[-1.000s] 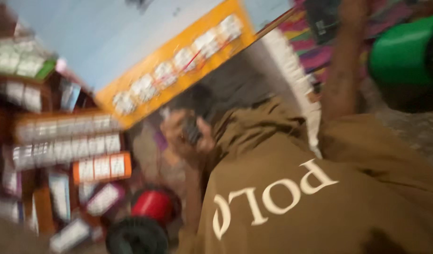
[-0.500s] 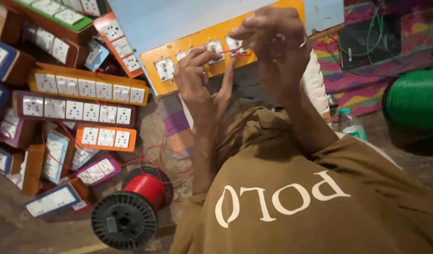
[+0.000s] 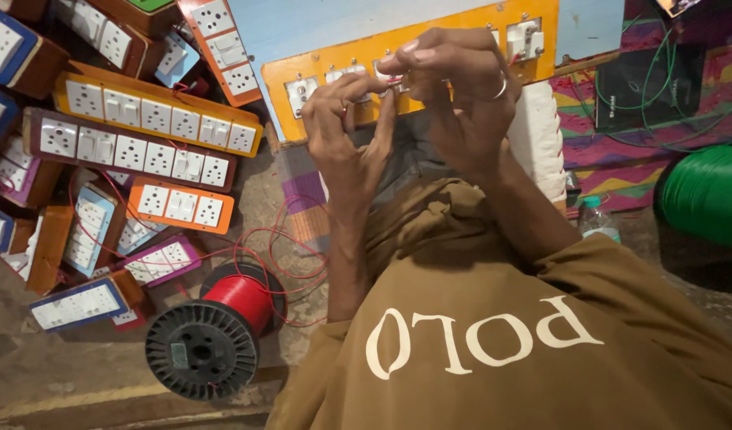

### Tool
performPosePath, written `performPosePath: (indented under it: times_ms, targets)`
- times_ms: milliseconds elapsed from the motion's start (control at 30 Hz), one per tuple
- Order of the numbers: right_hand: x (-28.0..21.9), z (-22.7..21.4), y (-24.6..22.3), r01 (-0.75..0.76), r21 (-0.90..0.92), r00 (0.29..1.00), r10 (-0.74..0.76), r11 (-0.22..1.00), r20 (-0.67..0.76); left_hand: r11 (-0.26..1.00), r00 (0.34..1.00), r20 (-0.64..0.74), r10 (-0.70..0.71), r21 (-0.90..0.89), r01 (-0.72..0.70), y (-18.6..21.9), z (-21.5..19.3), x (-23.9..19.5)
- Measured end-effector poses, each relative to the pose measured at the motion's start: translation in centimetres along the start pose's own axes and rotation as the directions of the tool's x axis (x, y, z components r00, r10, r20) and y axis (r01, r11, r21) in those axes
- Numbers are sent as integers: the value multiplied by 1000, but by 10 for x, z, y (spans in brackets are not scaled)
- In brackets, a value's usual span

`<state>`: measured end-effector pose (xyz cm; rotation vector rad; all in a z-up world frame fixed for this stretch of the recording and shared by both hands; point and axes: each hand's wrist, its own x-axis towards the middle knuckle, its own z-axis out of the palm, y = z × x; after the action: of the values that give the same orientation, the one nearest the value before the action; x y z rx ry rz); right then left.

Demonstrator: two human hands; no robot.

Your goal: The person is wiring an electrical board with multiple sockets. They use a screwdriver to tighten connections and pliers to strip wires, working on a yellow board and later a purple one.

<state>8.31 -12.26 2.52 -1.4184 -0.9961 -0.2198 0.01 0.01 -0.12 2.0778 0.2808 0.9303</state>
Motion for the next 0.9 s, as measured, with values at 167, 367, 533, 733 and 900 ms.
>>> performPosePath:
  times_ms: [167, 367, 533, 733, 900]
  targets:
    - [9, -2, -7, 44, 39, 996, -47, 998, 78, 999, 999, -9, 49, 13, -48, -2, 1, 3]
    - [33, -12, -17, 67, 38, 960, -75, 997, 269, 1000, 999, -46, 8, -30, -9, -4, 5, 1]
    - [41, -16, -30, 171, -173, 965, -130, 970, 226, 996, 999, 1, 45, -71, -45, -13, 1, -2]
    - [44, -27, -29, 70, -201, 945, -1, 977, 326, 1000, 1000, 5, -8, -7, 8, -14, 2, -5]
    - [41, -30, -22, 132, -156, 938, -73, 979, 338, 999, 998, -67, 13, -44, -16, -11, 11, -5]
